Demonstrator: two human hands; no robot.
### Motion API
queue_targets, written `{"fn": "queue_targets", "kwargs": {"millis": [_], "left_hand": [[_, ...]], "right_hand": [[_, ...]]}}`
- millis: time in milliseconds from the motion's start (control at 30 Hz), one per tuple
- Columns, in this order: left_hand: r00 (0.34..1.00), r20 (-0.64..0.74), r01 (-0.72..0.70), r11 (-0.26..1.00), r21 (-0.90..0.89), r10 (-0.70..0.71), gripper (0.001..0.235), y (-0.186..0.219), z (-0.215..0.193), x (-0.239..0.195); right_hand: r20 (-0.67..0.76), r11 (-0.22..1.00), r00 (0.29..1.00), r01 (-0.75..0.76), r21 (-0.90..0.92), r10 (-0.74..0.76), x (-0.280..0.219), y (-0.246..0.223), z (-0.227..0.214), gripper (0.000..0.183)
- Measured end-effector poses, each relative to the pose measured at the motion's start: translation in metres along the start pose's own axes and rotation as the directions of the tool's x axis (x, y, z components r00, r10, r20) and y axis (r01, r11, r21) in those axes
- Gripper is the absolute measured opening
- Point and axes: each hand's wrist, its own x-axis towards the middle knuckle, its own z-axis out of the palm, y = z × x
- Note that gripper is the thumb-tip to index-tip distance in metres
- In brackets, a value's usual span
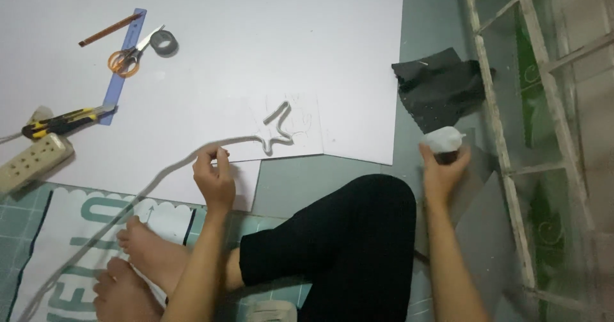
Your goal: The person is gluing a white flexible cord onto a paper template to create a specific shape, likely for a decorative light or sign.
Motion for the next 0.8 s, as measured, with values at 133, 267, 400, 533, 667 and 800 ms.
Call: {"fn": "queue_targets", "kwargs": {"millis": [133,267,400,533,667,800], "left_hand": [[1.000,-0.029,0.000,1.000,0.021,0.001,0.016,-0.003,0.001,-0.004],[0.996,-0.081,0.047,0.999,-0.020,-0.048,0.014,-0.013,0.000,-0.001],[0.991,0.002,0.132,0.988,-0.076,-0.133,0.021,0.004,-0.007,0.002],[0.997,-0.044,0.062,0.983,-0.175,-0.070,0.016,0.003,-0.007,0.006],[0.987,-0.082,0.120,0.967,-0.227,-0.141,0.011,-0.003,-0.005,0.010],[0.970,-0.123,0.181,0.959,-0.220,-0.211,0.011,0.002,-0.010,0.018]], "right_hand": [[-0.070,0.984,0.997,-0.051,-0.172,0.040,0.004,0.004,0.014,0.099],[-0.076,0.980,0.995,0.045,-0.194,-0.061,0.002,-0.013,0.026,0.068],[0.116,0.856,0.866,0.499,-0.136,-0.486,0.017,-0.039,0.035,0.053],[0.242,0.843,0.824,0.537,-0.042,-0.513,-0.007,-0.109,0.072,0.058],[0.320,0.810,0.746,0.562,0.166,-0.583,-0.029,-0.144,0.131,0.057],[0.358,0.789,0.705,0.517,0.331,-0.612,-0.057,-0.155,0.203,0.071]]}}
